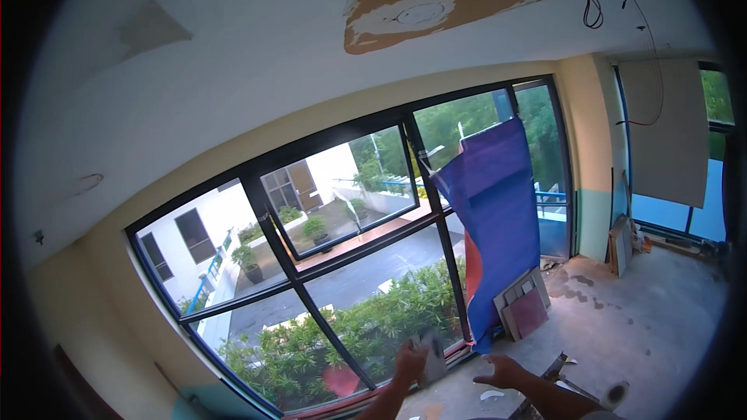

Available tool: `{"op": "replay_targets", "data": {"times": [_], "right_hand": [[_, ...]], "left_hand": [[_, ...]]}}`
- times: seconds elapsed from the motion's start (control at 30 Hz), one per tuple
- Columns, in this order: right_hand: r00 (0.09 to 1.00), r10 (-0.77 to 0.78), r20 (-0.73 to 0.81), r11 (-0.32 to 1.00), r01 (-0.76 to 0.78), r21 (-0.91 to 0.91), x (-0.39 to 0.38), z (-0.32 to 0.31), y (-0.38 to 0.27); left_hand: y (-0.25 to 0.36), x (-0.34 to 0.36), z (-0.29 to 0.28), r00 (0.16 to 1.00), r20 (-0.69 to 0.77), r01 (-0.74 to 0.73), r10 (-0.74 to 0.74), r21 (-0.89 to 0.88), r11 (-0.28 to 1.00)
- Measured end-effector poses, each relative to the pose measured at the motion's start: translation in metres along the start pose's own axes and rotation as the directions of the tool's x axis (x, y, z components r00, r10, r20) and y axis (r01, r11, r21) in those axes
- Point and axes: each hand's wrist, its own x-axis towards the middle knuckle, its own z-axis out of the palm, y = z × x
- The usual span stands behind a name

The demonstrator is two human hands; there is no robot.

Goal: The person applies and smooths compound onto a ceiling patch using a putty knife.

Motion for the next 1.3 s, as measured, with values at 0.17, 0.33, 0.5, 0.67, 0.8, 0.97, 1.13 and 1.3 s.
{"op": "replay_targets", "data": {"times": [0.17,0.33,0.5,0.67,0.8,0.97,1.13,1.3], "right_hand": [[0.933,0.342,0.114,0.923,-0.31,-0.227,0.009,0.001,0.063],[0.832,0.546,0.1,0.799,-0.481,-0.362,-0.008,-0.008,0.085],[0.724,0.678,0.127,0.689,-0.566,-0.453,-0.031,0.018,0.15],[0.686,0.627,0.369,0.706,-0.302,-0.641,-0.044,0.013,0.141],[0.656,0.637,0.405,0.739,-0.371,-0.562,-0.028,0.025,0.155],[0.974,0.062,0.218,0.989,-0.09,0.121,0.006,0.0,0.081],[0.972,-0.154,0.178,0.896,0.061,0.44,0.028,-0.035,-0.025],[0.864,-0.21,0.458,0.811,-0.108,0.576,0.018,0.003,0.003]], "left_hand": [[0.133,0.109,-0.103,0.971,-0.15,0.164,-0.188,-0.16,0.973],[0.203,0.172,-0.18,0.883,-0.444,-0.158,0.154,0.027,0.987],[0.277,0.206,-0.231,0.799,-0.505,-0.258,0.326,0.201,0.945],[0.303,0.219,-0.259,0.697,-0.536,-0.387,0.477,0.278,0.879],[0.299,0.196,-0.225,0.974,-0.212,-0.034,0.077,0.202,0.979],[0.19,0.122,-0.087,0.916,0.315,0.279,-0.248,-0.056,0.959],[0.005,-0.043,0.11,0.951,0.28,0.122,-0.134,0.061,0.991],[0.146,-0.072,0.045,0.694,0.548,0.698,-0.468,-0.35,0.625]]}}
